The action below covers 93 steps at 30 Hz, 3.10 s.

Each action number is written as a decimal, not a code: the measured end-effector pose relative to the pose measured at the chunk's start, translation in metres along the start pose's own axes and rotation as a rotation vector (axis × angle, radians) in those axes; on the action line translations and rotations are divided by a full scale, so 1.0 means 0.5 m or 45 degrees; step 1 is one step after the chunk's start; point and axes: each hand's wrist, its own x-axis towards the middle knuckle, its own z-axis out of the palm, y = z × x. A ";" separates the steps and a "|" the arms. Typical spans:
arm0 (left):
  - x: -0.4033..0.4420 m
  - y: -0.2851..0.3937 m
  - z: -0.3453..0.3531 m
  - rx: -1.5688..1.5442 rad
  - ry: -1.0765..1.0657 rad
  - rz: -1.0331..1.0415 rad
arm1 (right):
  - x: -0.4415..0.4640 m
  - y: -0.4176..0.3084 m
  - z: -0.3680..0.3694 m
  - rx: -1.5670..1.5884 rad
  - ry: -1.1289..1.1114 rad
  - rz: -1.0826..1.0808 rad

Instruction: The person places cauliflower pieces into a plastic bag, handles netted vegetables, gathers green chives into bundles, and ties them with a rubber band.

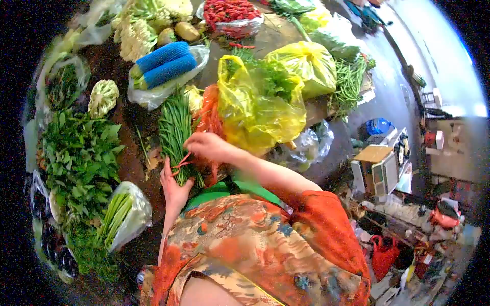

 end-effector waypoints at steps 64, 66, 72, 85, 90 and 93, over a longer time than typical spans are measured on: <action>0.094 -0.086 -0.058 -0.344 0.131 -0.105 | -0.029 0.000 0.040 -0.084 0.140 0.458; 0.106 -0.133 -0.067 -1.006 0.081 -0.298 | -0.031 0.003 0.033 0.102 0.043 0.596; 0.086 -0.100 -0.068 -1.197 -0.026 -0.413 | -0.001 -0.008 0.040 0.136 -0.122 0.864; 0.119 0.012 -0.148 -1.241 -0.592 -0.350 | -0.055 -0.059 0.086 0.833 -0.169 0.462; 0.210 0.042 -0.255 -0.721 -0.913 -0.159 | -0.065 -0.054 0.157 0.775 -0.067 0.291; 0.304 -0.033 -0.236 0.004 -0.952 0.005 | -0.039 -0.037 0.169 0.830 -0.298 0.626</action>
